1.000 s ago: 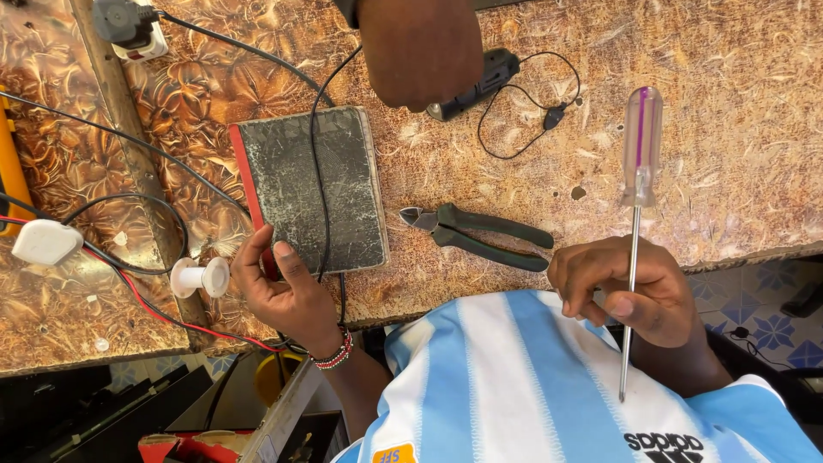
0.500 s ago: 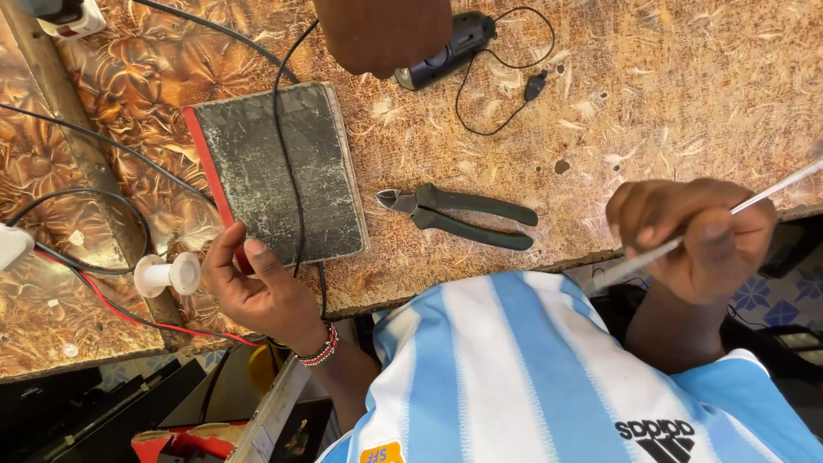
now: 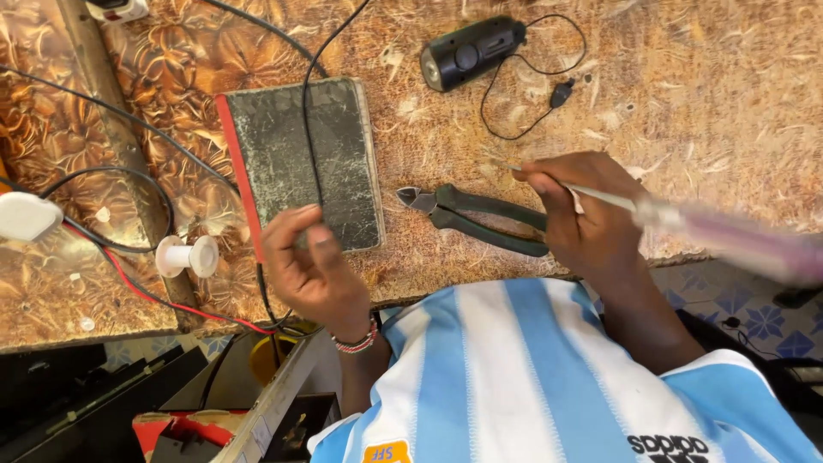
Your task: Disassembling and inspecting a small handheld electronic device using a screwdriver and pliers on a workbench.
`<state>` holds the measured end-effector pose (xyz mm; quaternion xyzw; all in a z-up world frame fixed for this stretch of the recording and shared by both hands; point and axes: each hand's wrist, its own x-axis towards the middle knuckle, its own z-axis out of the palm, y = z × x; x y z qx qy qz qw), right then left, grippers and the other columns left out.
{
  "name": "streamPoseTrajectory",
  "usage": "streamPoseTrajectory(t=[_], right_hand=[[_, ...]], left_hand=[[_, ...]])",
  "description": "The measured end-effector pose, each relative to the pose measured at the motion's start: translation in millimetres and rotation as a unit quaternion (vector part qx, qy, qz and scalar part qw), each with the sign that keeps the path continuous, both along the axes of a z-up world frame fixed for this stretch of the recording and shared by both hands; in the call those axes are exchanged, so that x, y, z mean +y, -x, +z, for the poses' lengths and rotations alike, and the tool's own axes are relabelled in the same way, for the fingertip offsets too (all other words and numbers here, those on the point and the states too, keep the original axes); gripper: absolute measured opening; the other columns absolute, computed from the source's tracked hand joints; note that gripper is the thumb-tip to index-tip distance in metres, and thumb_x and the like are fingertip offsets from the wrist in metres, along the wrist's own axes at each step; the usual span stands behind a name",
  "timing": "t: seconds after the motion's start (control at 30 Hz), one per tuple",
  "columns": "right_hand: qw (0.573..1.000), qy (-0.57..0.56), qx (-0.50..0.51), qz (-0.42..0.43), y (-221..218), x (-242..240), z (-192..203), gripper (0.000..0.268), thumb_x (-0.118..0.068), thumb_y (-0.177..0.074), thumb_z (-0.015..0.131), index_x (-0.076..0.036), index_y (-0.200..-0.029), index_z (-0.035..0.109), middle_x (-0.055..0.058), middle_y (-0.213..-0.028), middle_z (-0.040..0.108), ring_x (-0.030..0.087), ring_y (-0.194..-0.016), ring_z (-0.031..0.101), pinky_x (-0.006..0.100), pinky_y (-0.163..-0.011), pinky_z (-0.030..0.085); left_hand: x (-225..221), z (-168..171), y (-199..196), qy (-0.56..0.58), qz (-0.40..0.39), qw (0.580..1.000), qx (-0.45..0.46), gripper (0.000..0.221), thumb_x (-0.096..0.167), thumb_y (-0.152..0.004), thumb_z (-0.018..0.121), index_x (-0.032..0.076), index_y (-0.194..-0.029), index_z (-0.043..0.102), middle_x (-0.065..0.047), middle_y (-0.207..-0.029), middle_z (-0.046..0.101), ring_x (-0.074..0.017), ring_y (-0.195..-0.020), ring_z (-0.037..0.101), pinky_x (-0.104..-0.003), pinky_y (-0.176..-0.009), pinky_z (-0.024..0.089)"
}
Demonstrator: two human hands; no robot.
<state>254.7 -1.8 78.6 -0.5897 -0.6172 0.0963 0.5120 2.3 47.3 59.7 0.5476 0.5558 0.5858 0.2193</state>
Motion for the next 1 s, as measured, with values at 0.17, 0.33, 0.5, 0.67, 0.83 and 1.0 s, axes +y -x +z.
streamPoseTrajectory(t=[0.17,0.33,0.5,0.67,0.83,1.0], right_hand=[[0.986,0.119,-0.118,0.005,0.6,-0.3,-45.9,0.030,-0.025,-0.115,0.054,-0.008,-0.096,0.071,0.010,-0.067,0.061,0.029,-0.058,0.061,0.035,-0.063,0.051],[0.978,0.167,-0.123,-0.004,9.1,2.2,-30.5,0.027,-0.031,-0.111,0.058,-0.008,-0.103,0.070,0.015,-0.068,0.063,0.032,-0.057,0.064,0.039,-0.060,0.054],[0.971,0.183,-0.152,-0.001,6.7,1.6,-36.3,0.024,-0.029,-0.110,0.054,-0.012,-0.107,0.069,0.014,-0.085,0.069,0.039,-0.081,0.070,0.050,-0.071,0.056],[0.982,0.180,0.047,0.015,12.5,4.4,-27.9,0.017,-0.019,-0.102,0.066,-0.005,-0.109,0.074,0.020,-0.091,0.074,0.040,-0.084,0.074,0.047,-0.081,0.059],[0.988,0.151,-0.036,0.013,13.5,3.9,-42.3,0.014,-0.014,-0.100,0.066,-0.004,-0.103,0.076,0.020,-0.087,0.073,0.038,-0.079,0.076,0.044,-0.073,0.061],[0.997,0.077,-0.025,0.002,14.8,-0.4,-49.9,0.017,-0.016,-0.103,0.063,-0.011,-0.112,0.076,0.007,-0.096,0.074,0.031,-0.087,0.075,0.036,-0.076,0.060]], left_hand=[[-5.0,4.9,-16.0,0.040,-0.096,0.994,-0.033,0.023,0.024,-0.104,0.057,0.004,-0.107,0.068,-0.012,-0.101,0.064,-0.0233,-0.096,0.063,-0.039,-0.093,0.053],[-5.0,1.8,-11.0,0.046,-0.133,0.989,-0.044,0.023,0.023,-0.105,0.056,0.003,-0.107,0.067,-0.012,-0.100,0.064,-0.0209,-0.091,0.063,-0.037,-0.088,0.054],[-4.6,2.3,-11.7,0.111,-0.173,0.978,-0.033,0.023,0.021,-0.105,0.055,0.002,-0.109,0.068,-0.011,-0.101,0.065,-0.0168,-0.084,0.065,-0.031,-0.077,0.055],[3.5,9.0,-19.0,0.157,-0.215,0.962,0.062,0.027,0.023,-0.103,0.059,0.000,-0.110,0.071,-0.018,-0.094,0.068,-0.0255,-0.076,0.065,-0.038,-0.068,0.051],[3.9,-8.6,-13.6,0.140,-0.195,0.967,0.089,0.023,0.020,-0.104,0.058,0.003,-0.109,0.073,-0.015,-0.095,0.070,-0.0241,-0.074,0.066,-0.036,-0.067,0.052],[4.0,-17.6,-13.5,0.120,-0.175,0.972,0.104,0.021,0.019,-0.103,0.062,0.003,-0.105,0.074,-0.015,-0.092,0.070,-0.0229,-0.071,0.065,-0.034,-0.065,0.051]])
